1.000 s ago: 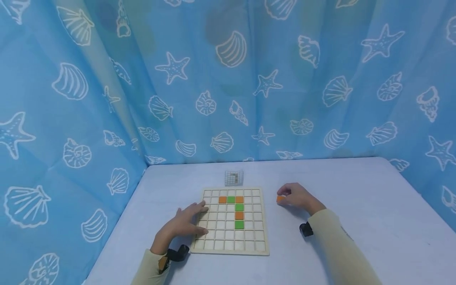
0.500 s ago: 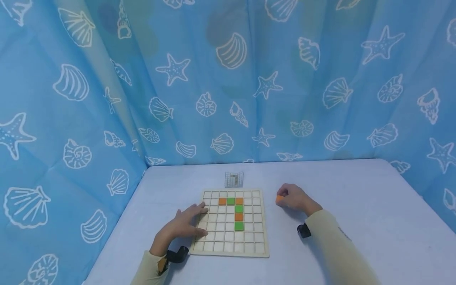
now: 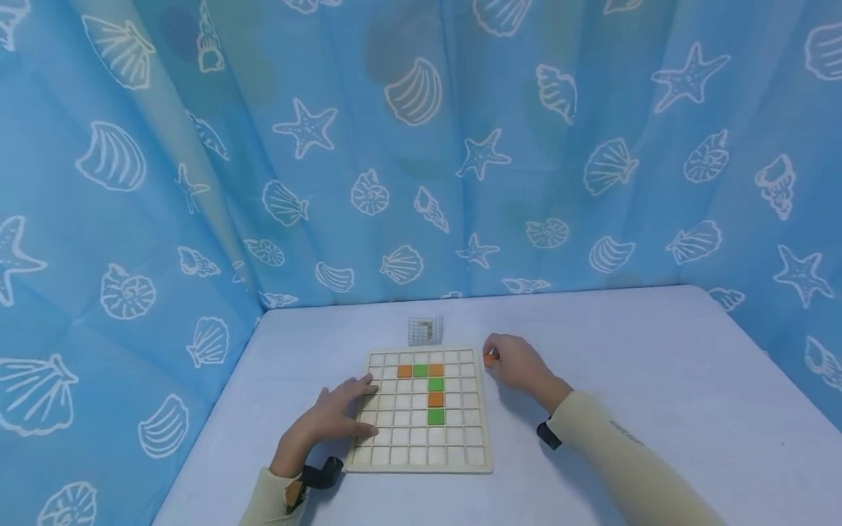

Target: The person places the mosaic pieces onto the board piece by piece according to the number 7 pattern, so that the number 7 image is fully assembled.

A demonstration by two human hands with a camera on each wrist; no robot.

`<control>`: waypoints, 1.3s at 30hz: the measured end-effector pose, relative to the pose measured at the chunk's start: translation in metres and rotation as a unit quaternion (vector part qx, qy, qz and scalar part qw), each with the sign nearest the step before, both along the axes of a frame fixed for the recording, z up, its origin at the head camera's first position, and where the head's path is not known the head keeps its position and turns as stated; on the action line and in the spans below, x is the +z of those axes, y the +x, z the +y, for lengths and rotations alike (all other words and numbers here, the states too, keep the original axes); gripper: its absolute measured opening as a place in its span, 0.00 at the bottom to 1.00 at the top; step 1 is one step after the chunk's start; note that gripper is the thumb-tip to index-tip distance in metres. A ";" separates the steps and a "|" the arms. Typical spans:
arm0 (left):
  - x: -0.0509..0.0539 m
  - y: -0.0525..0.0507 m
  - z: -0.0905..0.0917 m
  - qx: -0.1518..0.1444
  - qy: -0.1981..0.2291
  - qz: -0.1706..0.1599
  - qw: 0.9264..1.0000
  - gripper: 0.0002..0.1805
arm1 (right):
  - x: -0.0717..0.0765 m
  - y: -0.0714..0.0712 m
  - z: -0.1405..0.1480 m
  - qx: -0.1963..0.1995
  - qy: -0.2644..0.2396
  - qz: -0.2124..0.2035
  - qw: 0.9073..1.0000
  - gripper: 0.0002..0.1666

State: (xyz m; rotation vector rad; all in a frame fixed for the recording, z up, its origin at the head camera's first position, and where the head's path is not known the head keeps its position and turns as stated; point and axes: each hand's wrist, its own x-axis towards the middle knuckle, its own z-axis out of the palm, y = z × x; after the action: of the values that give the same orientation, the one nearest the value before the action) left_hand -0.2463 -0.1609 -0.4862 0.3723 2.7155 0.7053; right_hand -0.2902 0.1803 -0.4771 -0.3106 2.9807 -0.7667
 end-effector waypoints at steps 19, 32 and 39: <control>0.003 0.000 0.002 -0.001 0.010 0.009 1.000 0.41 | -0.013 0.063 -0.064 0.128 -0.107 -0.049 0.985 0.05; 0.001 -0.001 -0.003 0.015 -0.012 0.005 1.000 0.41 | -0.014 0.060 -0.071 0.151 -0.116 -0.106 0.976 0.04; 0.001 -0.003 -0.002 -0.001 -0.010 0.001 1.000 0.40 | -0.013 0.053 -0.064 0.140 -0.166 -0.162 0.963 0.06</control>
State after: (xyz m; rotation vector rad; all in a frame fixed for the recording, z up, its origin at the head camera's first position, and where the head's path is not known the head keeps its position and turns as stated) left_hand -0.2497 -0.1633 -0.4856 0.3720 2.7217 0.6778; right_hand -0.2374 0.1166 -0.4906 -0.5482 2.4307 -1.1507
